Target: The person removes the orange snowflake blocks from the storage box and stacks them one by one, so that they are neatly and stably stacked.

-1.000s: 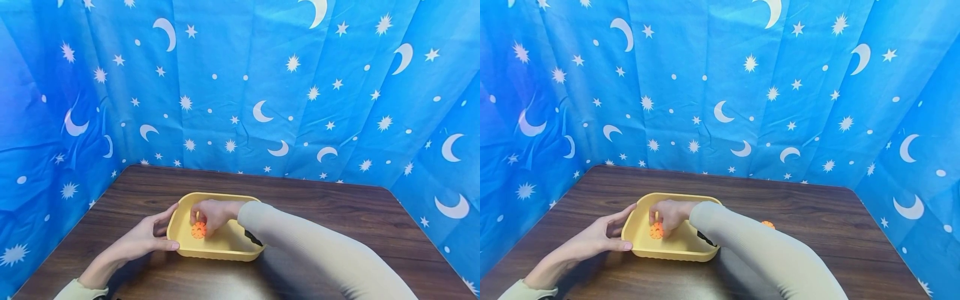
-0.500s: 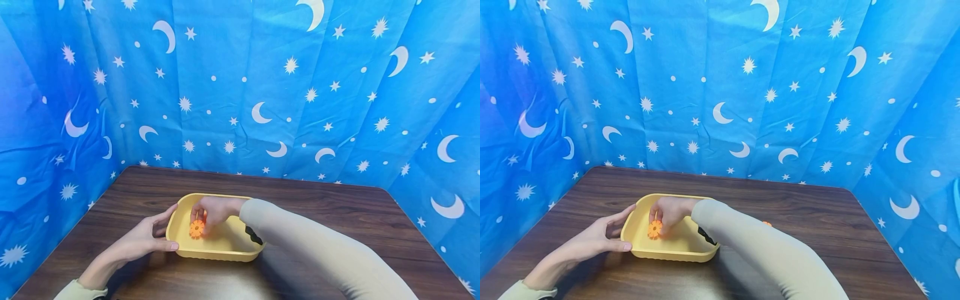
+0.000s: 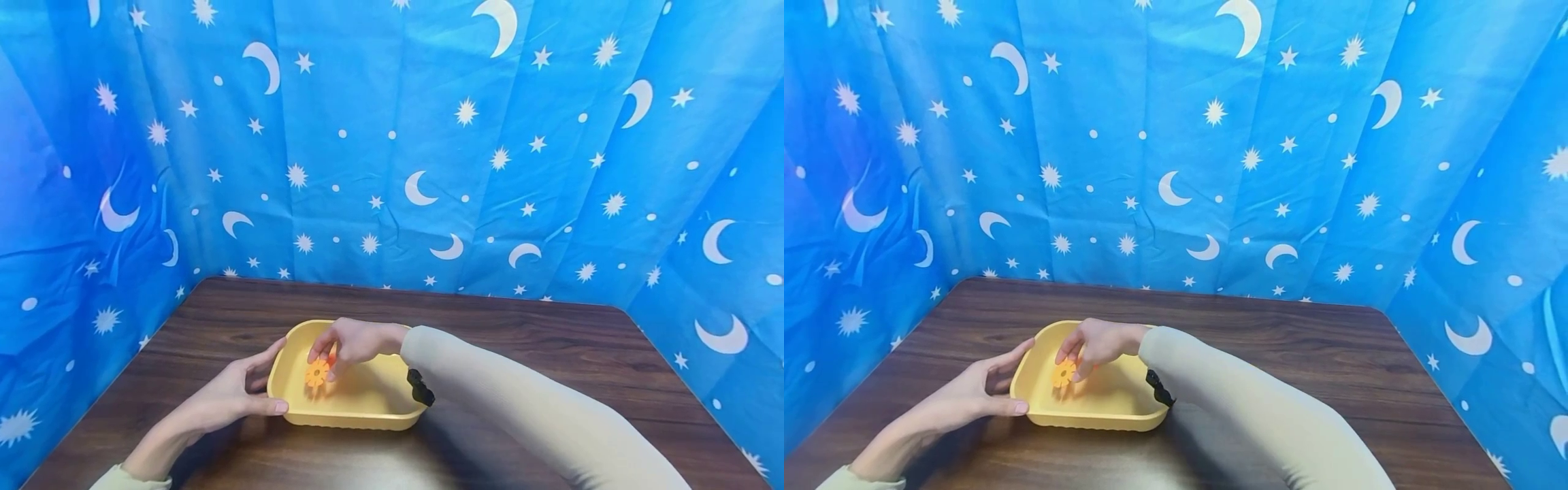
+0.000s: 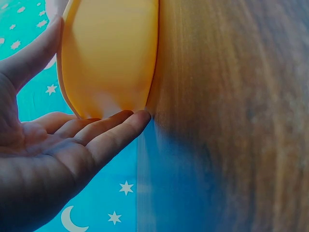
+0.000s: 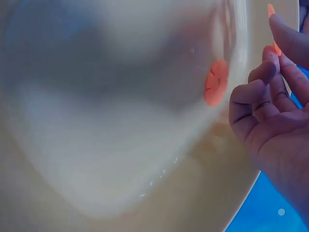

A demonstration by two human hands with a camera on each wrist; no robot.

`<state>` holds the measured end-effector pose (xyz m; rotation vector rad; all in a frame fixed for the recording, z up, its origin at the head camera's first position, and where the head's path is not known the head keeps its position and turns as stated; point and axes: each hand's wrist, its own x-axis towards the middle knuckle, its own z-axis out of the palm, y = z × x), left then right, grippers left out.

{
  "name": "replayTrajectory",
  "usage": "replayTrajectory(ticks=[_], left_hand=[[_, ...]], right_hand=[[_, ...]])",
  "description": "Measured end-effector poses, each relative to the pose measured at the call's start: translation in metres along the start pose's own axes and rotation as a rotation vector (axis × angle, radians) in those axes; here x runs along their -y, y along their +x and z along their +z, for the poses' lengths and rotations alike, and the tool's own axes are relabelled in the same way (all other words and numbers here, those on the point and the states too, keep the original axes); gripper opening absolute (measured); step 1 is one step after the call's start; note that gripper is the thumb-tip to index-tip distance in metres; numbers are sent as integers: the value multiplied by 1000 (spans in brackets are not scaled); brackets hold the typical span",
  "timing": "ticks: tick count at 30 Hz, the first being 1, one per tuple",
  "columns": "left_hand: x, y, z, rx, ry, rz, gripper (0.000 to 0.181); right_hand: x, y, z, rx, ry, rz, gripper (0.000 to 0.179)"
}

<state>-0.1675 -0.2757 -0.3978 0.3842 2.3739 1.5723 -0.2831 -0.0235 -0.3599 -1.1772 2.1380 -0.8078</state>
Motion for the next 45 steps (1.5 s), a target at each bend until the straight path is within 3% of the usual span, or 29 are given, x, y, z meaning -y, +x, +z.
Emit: replayTrajectory(ticks=[13,24,38,45], left_hand=[[0,-1,1,-2,13,-13,106],[-1,0,2,-6,32,-6,105],[0,1,1,-3,11,-13,105],[-1,1,1,-1,14,-18,104]], right_hand=[[0,-28,-6,-71,79,5,39],[-2,-63,-8,-121,159,-37,41],[-16,-107,-6,-240,67,-113,39],[-24,-136,-5,-326,93,-52,40]])
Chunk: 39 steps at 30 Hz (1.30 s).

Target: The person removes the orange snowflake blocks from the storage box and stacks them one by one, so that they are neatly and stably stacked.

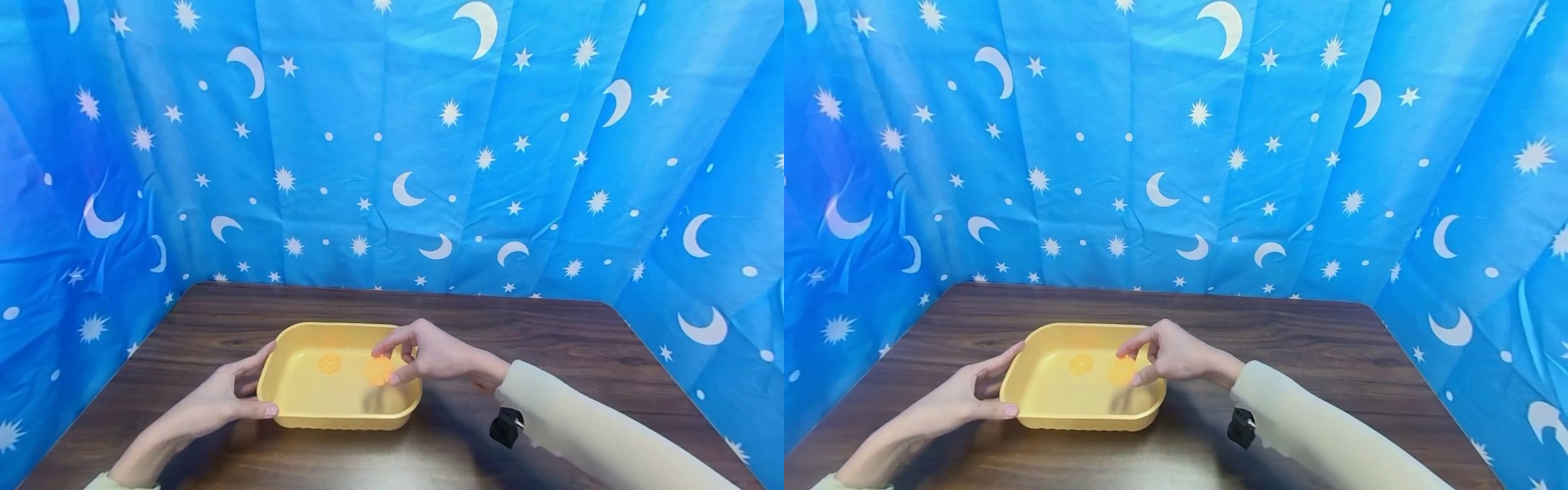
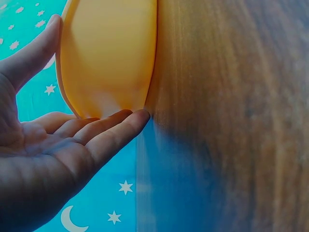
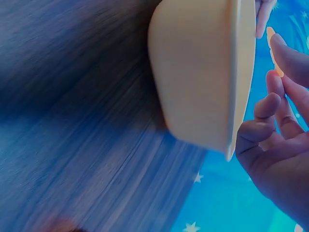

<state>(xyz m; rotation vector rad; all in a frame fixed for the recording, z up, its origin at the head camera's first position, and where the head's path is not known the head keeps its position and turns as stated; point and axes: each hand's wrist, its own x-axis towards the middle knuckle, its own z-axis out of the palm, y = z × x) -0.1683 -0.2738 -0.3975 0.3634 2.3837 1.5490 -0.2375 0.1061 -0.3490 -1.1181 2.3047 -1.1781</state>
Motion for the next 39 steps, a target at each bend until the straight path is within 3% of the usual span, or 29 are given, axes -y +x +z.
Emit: replayTrajectory(ticks=[6,17,25,39], left_hand=[[1,1,1,9,-5,5,103],[-1,0,0,-7,15,-19,105],[-3,-1,1,8,6,-23,103],[0,-1,0,20,0,-11,101]], right_hand=[[-11,-29,-9,-98,43,56,42],[-32,-69,-31,-203,-16,79,40],[-51,-104,-41,-282,-56,171,42],[-83,-137,-54,-366,-38,184,45]])
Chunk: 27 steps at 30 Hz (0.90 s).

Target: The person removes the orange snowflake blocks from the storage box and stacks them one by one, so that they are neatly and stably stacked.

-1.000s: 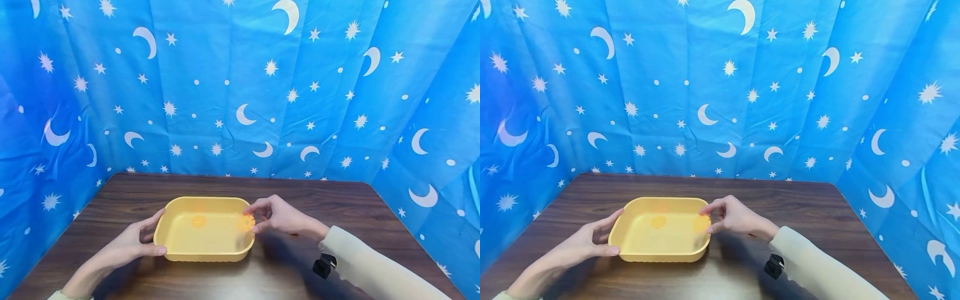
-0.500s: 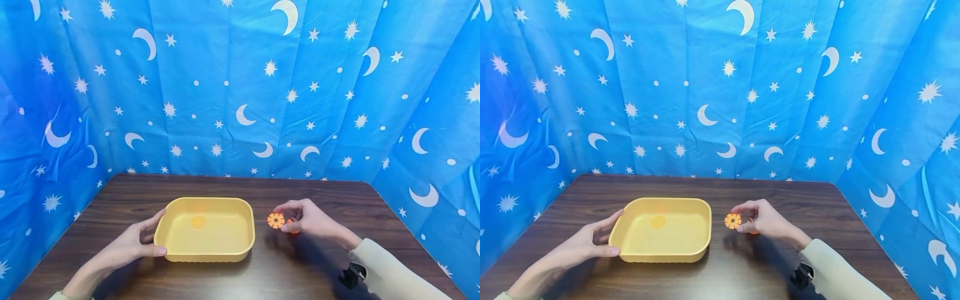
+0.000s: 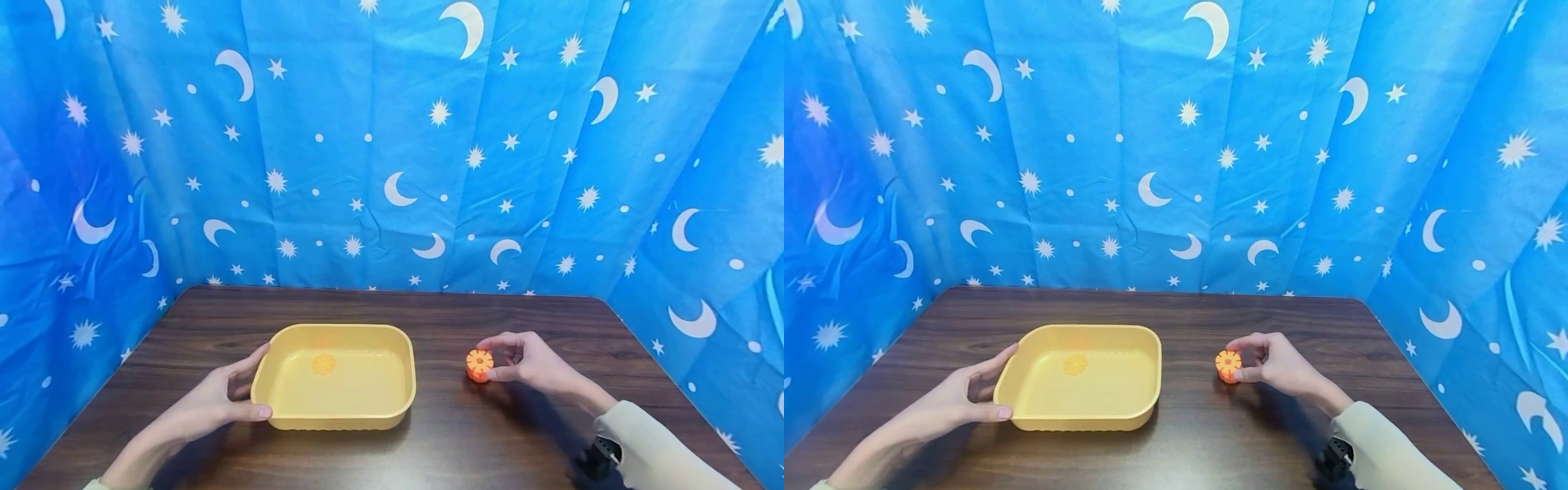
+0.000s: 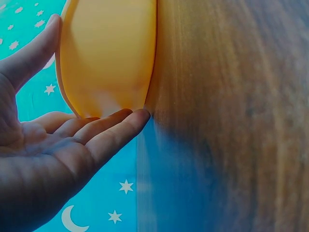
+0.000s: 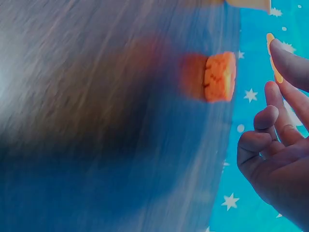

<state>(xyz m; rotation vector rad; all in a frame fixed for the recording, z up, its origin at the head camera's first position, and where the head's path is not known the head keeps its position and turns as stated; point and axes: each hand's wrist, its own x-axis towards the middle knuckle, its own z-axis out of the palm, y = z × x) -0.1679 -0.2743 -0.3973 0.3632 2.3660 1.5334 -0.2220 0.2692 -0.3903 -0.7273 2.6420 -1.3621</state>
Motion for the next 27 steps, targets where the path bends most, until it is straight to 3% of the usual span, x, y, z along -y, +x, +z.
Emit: replayTrajectory(ticks=[8,19,27], left_hand=[[0,0,1,-16,15,-1,102],[0,0,0,4,-23,17,101],[0,0,1,-18,11,-9,102]], right_hand=[[-11,-5,-5,-18,-3,44,45],[-19,-3,-1,-22,-15,39,44],[-24,-2,3,-36,-1,61,45]])
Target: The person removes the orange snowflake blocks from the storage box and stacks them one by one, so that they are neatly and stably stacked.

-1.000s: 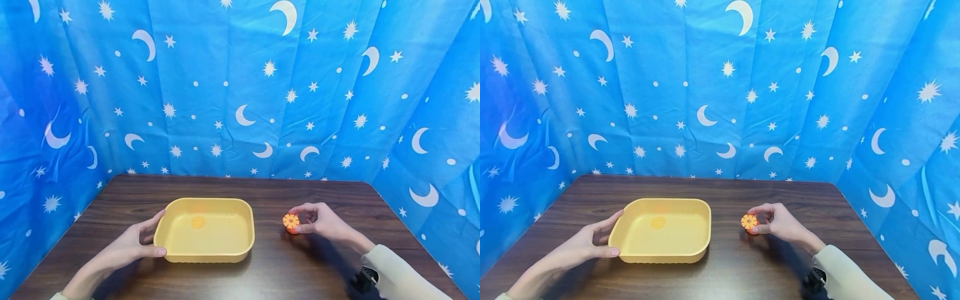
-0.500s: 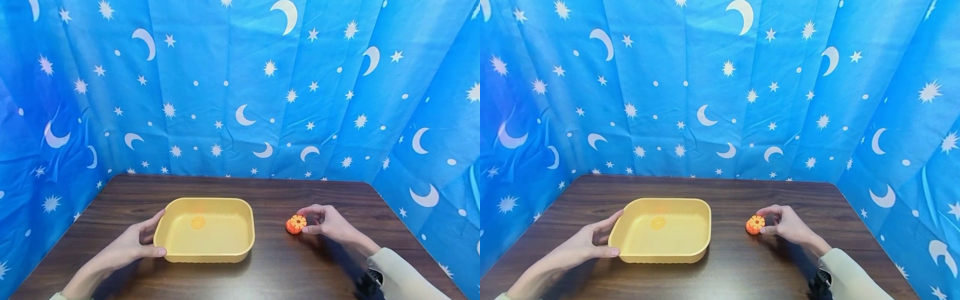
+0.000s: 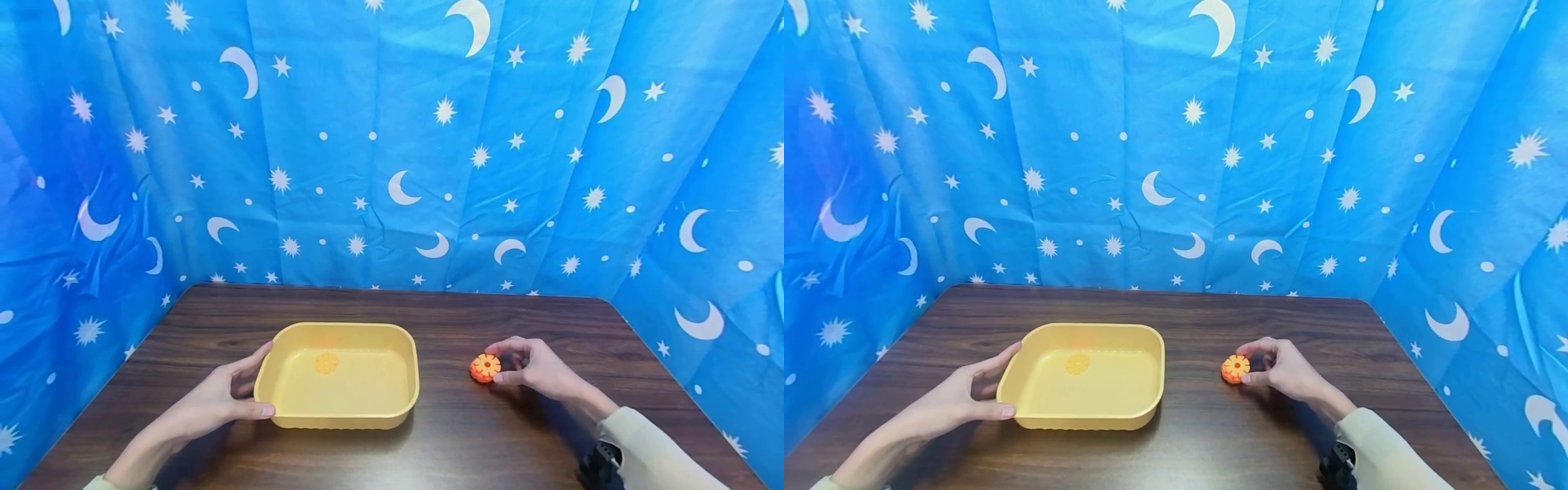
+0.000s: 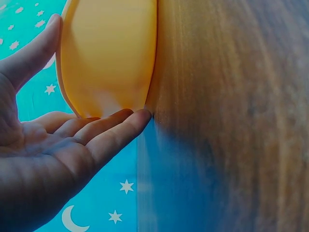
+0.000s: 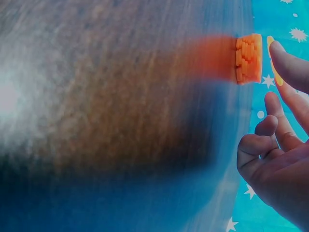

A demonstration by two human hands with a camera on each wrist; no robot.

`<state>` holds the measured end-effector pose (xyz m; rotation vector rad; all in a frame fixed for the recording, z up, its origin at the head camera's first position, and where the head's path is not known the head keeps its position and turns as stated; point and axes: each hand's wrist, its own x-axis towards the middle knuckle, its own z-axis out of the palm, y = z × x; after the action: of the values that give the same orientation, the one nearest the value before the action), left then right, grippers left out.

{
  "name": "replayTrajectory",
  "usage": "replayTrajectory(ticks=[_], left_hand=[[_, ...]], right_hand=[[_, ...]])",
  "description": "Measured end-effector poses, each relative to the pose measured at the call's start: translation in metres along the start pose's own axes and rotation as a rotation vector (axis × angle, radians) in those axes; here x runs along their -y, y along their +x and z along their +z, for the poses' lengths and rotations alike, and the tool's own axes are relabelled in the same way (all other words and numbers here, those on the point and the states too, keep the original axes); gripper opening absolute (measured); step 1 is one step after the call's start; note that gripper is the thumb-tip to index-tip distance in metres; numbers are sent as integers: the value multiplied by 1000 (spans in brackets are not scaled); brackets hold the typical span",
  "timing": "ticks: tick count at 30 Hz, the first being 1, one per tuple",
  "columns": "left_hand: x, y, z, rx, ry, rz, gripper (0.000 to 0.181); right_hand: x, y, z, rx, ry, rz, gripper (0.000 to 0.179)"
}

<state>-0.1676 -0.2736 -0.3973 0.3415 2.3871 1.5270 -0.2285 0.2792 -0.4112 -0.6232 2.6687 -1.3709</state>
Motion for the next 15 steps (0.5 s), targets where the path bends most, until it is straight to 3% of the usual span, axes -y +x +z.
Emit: replayTrajectory(ticks=[15], left_hand=[[-2,-1,1,8,-19,18,102]], right_hand=[[-2,0,5,-5,0,18,44]])
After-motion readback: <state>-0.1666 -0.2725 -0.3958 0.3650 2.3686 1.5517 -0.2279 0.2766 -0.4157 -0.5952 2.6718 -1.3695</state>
